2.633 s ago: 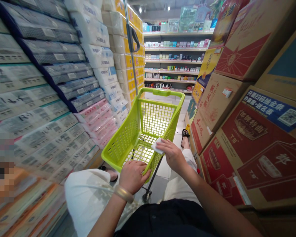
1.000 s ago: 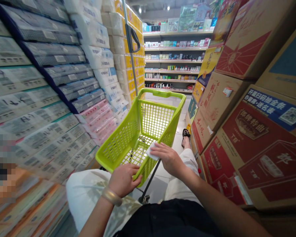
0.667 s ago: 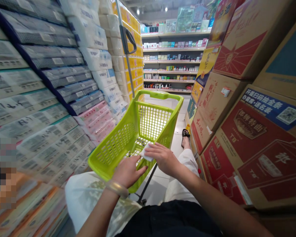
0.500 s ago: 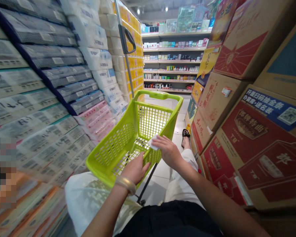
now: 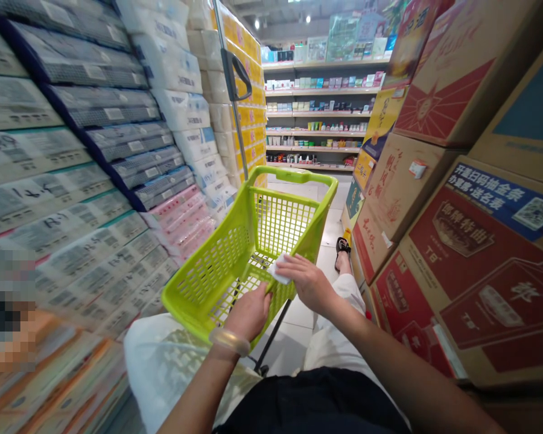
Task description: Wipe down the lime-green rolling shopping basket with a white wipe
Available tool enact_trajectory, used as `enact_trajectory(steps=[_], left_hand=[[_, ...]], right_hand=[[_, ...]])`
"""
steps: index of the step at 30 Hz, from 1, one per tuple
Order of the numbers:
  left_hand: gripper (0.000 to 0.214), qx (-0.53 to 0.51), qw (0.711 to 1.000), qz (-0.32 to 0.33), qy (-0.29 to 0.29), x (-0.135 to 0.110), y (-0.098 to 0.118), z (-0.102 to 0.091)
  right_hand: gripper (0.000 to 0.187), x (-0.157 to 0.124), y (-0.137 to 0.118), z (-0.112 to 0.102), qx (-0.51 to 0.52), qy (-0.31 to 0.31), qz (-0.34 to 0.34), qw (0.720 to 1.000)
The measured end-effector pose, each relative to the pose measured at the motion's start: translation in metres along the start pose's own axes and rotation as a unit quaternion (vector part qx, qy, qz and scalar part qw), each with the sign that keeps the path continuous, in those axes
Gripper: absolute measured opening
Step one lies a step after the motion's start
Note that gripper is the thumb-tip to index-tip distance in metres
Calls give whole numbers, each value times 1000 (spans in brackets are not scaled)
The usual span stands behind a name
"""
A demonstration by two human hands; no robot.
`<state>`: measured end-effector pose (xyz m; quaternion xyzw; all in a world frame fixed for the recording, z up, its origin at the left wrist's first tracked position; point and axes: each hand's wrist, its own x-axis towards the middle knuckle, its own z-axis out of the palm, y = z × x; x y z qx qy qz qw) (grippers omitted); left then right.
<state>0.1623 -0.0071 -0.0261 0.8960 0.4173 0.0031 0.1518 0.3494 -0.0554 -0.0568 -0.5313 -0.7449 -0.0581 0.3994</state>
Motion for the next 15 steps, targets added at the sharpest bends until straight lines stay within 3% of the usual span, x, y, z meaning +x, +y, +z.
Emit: enact_trajectory(steps=[3, 8, 15], left_hand=[[29, 0, 1000, -1, -7, 0, 0, 0], [28, -3, 1000, 0, -25, 3, -2, 1], [29, 5, 998, -2, -59, 6, -8, -5]], right_hand=[[45, -1, -3, 1, 20, -29, -29, 999], [44, 2, 5, 0, -13, 26, 38, 999], [47, 0, -1, 3, 20, -23, -9, 999]])
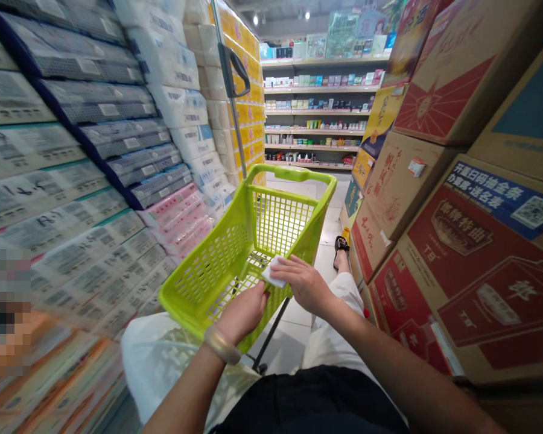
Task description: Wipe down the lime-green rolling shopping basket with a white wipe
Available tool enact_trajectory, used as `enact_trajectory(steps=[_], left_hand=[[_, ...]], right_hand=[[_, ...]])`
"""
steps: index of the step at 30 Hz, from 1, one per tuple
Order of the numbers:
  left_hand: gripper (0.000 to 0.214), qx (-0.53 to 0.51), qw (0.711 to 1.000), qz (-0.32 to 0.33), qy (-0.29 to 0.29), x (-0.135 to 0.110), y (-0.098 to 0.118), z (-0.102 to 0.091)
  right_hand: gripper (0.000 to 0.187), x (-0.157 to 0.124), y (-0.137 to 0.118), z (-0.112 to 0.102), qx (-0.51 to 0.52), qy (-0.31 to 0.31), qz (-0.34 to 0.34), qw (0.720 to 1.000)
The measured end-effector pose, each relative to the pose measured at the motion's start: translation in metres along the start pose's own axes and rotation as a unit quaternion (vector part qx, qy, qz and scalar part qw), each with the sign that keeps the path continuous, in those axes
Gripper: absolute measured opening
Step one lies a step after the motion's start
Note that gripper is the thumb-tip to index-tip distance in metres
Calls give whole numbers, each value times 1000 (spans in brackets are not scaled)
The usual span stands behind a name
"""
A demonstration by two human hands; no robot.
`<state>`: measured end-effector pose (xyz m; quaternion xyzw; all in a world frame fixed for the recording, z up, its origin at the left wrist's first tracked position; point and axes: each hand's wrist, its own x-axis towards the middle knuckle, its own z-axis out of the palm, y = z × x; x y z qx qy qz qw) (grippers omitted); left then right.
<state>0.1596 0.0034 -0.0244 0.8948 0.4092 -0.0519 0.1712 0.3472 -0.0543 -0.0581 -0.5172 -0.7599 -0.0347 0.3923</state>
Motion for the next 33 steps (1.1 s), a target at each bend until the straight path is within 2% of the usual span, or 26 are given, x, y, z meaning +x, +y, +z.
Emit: enact_trajectory(steps=[5, 7, 10, 12, 16, 22, 26, 28, 33], left_hand=[[39, 6, 1000, 4, -14, -9, -3, -2], [42, 14, 1000, -13, -16, -14, -3, -1], [32, 14, 999, -40, 4, -20, 0, 2], [28, 20, 998, -52, 22, -21, 3, 4], [24, 42, 996, -64, 41, -19, 7, 8], [27, 36, 996, -60, 56, -15, 6, 9], [23, 35, 996, -56, 65, -14, 4, 8], [22, 32, 996, -47, 72, -13, 3, 9], [23, 22, 996, -30, 81, -8, -5, 9]], right_hand=[[46, 2, 3, -2, -24, 47, 65, 997], [47, 0, -6, 1, -3, 23, 37, 999], [46, -4, -18, 7, 21, -12, -21, 1000], [45, -3, -16, 7, 8, 3, -6, 1000], [44, 0, -8, 5, -24, 55, 68, 996], [43, -3, -19, 12, 38, -15, -3, 999], [44, 1, -8, 10, 9, 39, 58, 998], [43, 3, -6, 10, -3, 52, 66, 996], [46, -1, -14, 14, 16, 0, 11, 1000]])
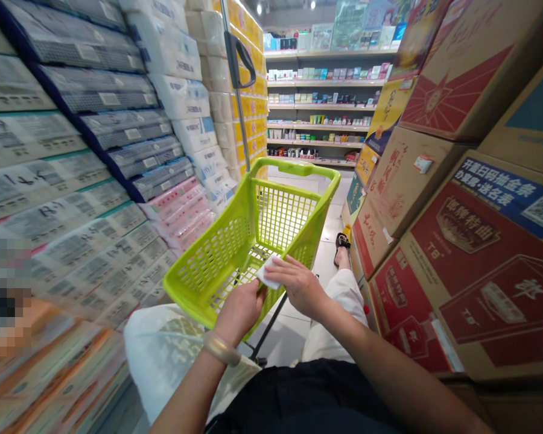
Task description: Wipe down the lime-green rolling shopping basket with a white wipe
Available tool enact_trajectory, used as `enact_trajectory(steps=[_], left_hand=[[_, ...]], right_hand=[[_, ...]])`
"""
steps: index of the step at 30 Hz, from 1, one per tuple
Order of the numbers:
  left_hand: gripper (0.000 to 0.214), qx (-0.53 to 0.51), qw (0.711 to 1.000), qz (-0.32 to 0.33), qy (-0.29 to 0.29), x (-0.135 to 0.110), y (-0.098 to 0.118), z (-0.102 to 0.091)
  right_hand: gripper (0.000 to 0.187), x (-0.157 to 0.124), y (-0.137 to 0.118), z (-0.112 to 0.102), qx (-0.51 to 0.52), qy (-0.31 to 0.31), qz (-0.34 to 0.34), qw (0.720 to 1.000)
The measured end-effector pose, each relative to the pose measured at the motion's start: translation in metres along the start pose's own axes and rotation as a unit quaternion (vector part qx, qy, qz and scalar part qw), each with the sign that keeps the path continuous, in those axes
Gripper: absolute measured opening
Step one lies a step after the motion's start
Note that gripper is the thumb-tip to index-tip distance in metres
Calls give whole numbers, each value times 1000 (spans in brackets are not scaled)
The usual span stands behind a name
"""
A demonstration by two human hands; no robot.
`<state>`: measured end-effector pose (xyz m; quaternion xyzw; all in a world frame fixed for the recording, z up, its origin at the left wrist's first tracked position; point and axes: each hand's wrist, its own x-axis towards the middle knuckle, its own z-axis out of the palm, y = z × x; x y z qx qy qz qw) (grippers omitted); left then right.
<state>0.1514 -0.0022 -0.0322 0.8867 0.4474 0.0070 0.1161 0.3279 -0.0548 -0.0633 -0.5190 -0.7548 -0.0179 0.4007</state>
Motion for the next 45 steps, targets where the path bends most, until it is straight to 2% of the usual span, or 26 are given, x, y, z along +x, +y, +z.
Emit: enact_trajectory(steps=[6, 10, 12, 18, 20, 26, 28, 33, 39, 41, 45], left_hand=[[24, -8, 1000, 23, 4, 3, -8, -2], [24, -6, 1000, 24, 4, 5, -14, -4], [23, -8, 1000, 26, 2, 5, -18, -5], [22, -12, 999, 34, -3, 2, -27, -10], [22, -13, 999, 37, -5, 1, -29, -11], [18, -10, 998, 60, -2, 0, -39, -11], [17, -15, 998, 61, -4, -1, -43, -11], [21, -23, 997, 66, -11, -5, -49, -13], [19, -13, 997, 70, -9, -9, -53, -17], [19, -4, 998, 66, -6, -10, -55, -18], [20, 26, 997, 72, 8, -12, -59, -19]], right_hand=[[46, 5, 11, -5, -34, 50, 63, 996], [46, 6, -2, 3, -9, 6, 9, 1000], [48, 5, -4, 6, -5, -1, 4, 1000], [50, 4, 19, -7, -48, 89, 89, 991], [50, 6, 19, -7, -56, 102, 99, 988], [45, 10, -8, 10, -21, 18, -11, 1000], [45, 9, -4, 8, -27, 32, 8, 999], [47, 7, 9, -1, -69, 115, 84, 987], [44, 9, -15, 13, -30, 43, 15, 998], [45, 7, -15, 11, -35, 60, 29, 997], [46, 4, -6, -1, -78, 141, 101, 982]])
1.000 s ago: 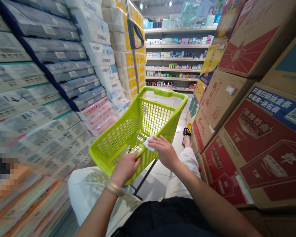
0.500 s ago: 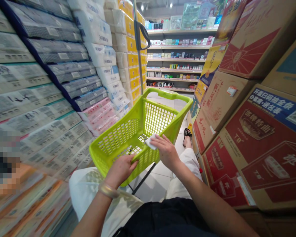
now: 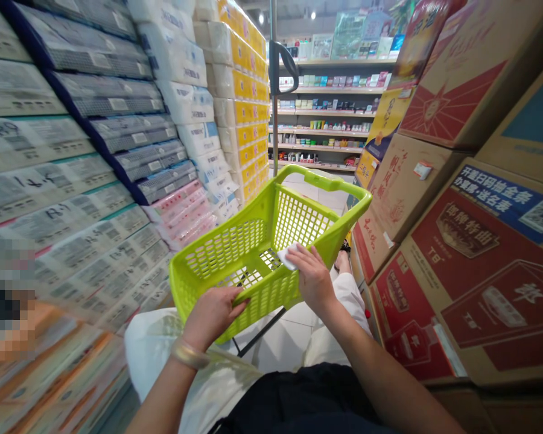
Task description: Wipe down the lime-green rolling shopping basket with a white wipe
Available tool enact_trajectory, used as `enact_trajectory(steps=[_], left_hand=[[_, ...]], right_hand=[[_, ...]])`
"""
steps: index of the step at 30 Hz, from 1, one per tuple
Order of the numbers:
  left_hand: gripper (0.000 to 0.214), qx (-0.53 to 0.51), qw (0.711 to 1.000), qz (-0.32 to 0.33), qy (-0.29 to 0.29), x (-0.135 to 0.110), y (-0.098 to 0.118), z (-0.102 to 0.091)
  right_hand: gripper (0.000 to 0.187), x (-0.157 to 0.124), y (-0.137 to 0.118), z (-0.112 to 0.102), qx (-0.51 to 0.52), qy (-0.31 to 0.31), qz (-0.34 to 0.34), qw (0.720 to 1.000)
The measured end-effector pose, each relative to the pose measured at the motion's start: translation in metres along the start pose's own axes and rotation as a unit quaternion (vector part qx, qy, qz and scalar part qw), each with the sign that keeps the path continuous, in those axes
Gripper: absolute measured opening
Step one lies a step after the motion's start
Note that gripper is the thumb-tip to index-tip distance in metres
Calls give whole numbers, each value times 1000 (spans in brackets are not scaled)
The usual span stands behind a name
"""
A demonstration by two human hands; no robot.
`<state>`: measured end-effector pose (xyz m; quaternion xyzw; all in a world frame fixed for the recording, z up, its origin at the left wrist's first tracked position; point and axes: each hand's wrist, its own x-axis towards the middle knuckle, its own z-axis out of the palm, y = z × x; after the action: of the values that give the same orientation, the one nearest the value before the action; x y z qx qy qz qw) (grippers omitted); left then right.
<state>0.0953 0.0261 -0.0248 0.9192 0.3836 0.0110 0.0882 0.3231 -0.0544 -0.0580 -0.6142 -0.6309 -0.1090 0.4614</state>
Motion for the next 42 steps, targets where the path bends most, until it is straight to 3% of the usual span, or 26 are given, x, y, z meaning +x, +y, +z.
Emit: enact_trajectory(steps=[2, 8, 13, 16, 20, 23, 27, 32, 34, 39, 42], left_hand=[[20, 5, 1000, 12, 9, 0, -2, 0], [24, -7, 999, 48, 24, 3, -11, 1], [28, 31, 997, -3, 69, 1, -8, -7], [42, 33, 993, -11, 114, 4, 13, -11], [47, 8, 995, -1, 101, 17, 45, -8], [41, 31, 996, -24, 78, 25, 56, -1], [32, 55, 996, -41, 56, 27, 58, 5], [36, 73, 995, -57, 48, 24, 58, 3], [36, 75, 994, -56, 51, 23, 58, 2], [31, 65, 995, -52, 50, 23, 58, 0], [32, 73, 994, -61, 49, 24, 60, 0]], right_hand=[[45, 0, -2, 0, -7, 3, 4, 1000], [45, -7, -16, 6, 46, -87, -82, 992], [48, -7, -6, -4, 2, -10, -21, 1000], [43, -8, -11, -1, 12, -21, -45, 999], [42, -11, -17, 0, 24, -50, -81, 995], [44, -11, -10, -12, -11, -1, -39, 999], [44, -13, -8, -17, -40, 48, 8, 998], [41, -17, -25, -1, 6, -20, -77, 997], [40, -16, -22, -4, 8, -11, -81, 997], [39, -11, -7, -21, -33, 76, -4, 997], [37, -15, -15, -12, -7, 43, -50, 998]])
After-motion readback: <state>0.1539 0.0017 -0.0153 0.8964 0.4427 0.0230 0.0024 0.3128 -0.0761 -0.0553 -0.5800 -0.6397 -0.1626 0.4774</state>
